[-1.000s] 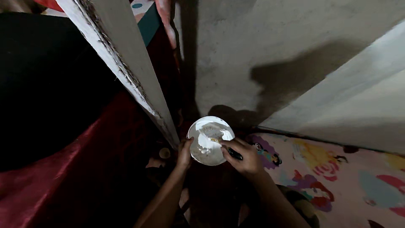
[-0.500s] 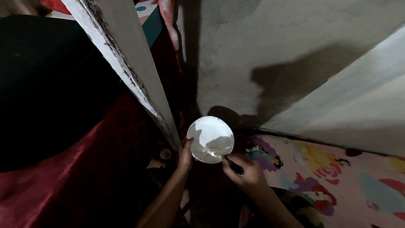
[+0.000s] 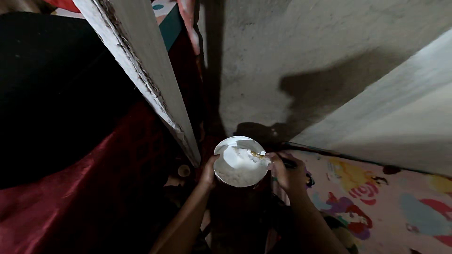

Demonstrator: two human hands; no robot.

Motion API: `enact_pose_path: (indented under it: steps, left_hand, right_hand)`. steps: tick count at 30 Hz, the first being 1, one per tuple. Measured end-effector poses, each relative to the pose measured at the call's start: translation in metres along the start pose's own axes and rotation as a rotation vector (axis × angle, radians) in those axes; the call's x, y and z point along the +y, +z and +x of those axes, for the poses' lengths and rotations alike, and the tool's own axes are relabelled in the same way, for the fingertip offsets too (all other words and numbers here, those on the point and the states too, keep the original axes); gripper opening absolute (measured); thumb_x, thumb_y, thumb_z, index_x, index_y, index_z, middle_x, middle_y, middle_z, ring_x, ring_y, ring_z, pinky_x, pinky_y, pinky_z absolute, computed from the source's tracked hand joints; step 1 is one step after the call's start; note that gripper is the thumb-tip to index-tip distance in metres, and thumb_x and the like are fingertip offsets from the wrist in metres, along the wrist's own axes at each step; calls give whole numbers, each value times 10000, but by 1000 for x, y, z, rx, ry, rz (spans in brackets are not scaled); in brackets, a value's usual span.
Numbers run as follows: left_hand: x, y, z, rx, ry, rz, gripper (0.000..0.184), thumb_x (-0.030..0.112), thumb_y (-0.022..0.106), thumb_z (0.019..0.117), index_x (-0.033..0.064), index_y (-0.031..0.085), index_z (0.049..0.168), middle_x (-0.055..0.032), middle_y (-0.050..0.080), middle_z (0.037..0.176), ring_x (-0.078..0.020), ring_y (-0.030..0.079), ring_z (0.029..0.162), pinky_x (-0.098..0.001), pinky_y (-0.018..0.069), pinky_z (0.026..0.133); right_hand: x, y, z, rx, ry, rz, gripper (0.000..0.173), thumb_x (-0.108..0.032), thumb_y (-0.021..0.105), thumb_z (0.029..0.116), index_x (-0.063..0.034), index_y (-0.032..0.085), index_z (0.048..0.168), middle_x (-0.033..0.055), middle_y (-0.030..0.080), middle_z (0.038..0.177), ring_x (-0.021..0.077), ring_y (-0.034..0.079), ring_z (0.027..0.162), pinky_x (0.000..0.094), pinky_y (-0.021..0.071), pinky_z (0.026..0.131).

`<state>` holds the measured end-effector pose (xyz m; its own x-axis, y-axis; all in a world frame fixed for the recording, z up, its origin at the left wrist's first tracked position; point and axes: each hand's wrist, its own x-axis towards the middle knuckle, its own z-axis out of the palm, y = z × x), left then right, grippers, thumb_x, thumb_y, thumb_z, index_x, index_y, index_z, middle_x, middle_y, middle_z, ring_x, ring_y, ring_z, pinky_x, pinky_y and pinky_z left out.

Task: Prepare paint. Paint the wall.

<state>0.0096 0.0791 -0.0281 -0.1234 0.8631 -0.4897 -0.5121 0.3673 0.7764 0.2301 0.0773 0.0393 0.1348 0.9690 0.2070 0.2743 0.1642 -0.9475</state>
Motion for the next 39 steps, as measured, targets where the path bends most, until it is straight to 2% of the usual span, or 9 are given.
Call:
enact_pose_path:
  steps: [6,10,13,19,22,26,33,36,39]
  left_hand:
    - [0,-2,-1,-19,20,20,347,250,436,1071,22,594,1279,-149,703,1096,-229,700,990,-408,594,844]
    - [3,-2,-4,-10,27,48,345,256,443,1071,29,598,1280,-138,706,1089,-216,700,986,-399,594,841]
    - [0,-3,-2,9,53,85,311,218,463,1056,10,602,1242,-145,705,1057,-219,702,958,-402,597,824]
    - [-5,-9,4,77,167,39,280,133,487,981,-11,587,1199,-145,693,1022,-217,697,907,-403,598,786]
    - [0,-10,2,138,157,50,297,151,486,1003,-12,574,1236,-154,685,1032,-226,693,906,-408,597,772]
    - [2,-8,1,126,124,70,315,156,476,1014,-5,561,1272,-166,683,1073,-238,693,939,-424,598,796]
    - [-4,-11,5,84,207,144,372,164,517,966,-15,558,1290,-156,679,1094,-217,690,953,-411,597,812]
    - [0,-14,5,100,177,144,371,185,516,981,0,556,1300,-161,676,1104,-230,686,964,-426,593,811]
    - [5,-11,2,89,156,141,345,171,506,997,-3,553,1291,-153,684,1078,-220,694,935,-404,603,787]
  right_hand:
    - [-6,-7,10,83,210,192,219,-101,545,1042,-7,712,935,-79,612,564,-23,493,410,147,440,406]
    - [10,-6,3,-40,-94,-4,202,-145,607,965,4,741,984,-43,698,767,-47,599,592,141,529,558]
    - [26,6,-1,-154,-402,-247,276,-178,616,945,17,768,1066,131,745,907,106,693,782,244,579,738]
    - [28,19,-25,-303,-504,-468,314,-244,597,936,-32,780,1078,108,689,821,202,661,699,350,577,652]
    - [20,21,-34,-282,-546,-433,284,-235,610,916,-30,786,1004,99,688,788,178,662,670,321,582,632]
    - [16,26,-22,-205,-545,-358,293,-224,607,933,-27,786,1055,98,689,802,141,637,682,253,553,648]
    - [21,36,-33,-318,-535,-542,333,-267,601,942,-16,772,1077,136,688,806,266,686,692,404,594,645]
    - [18,26,-33,-268,-514,-374,265,-232,619,924,-31,784,979,91,718,794,156,686,690,305,590,650]
    - [8,8,-17,-124,-105,-35,238,-164,597,961,11,756,929,-5,697,720,-1,608,581,191,537,560]
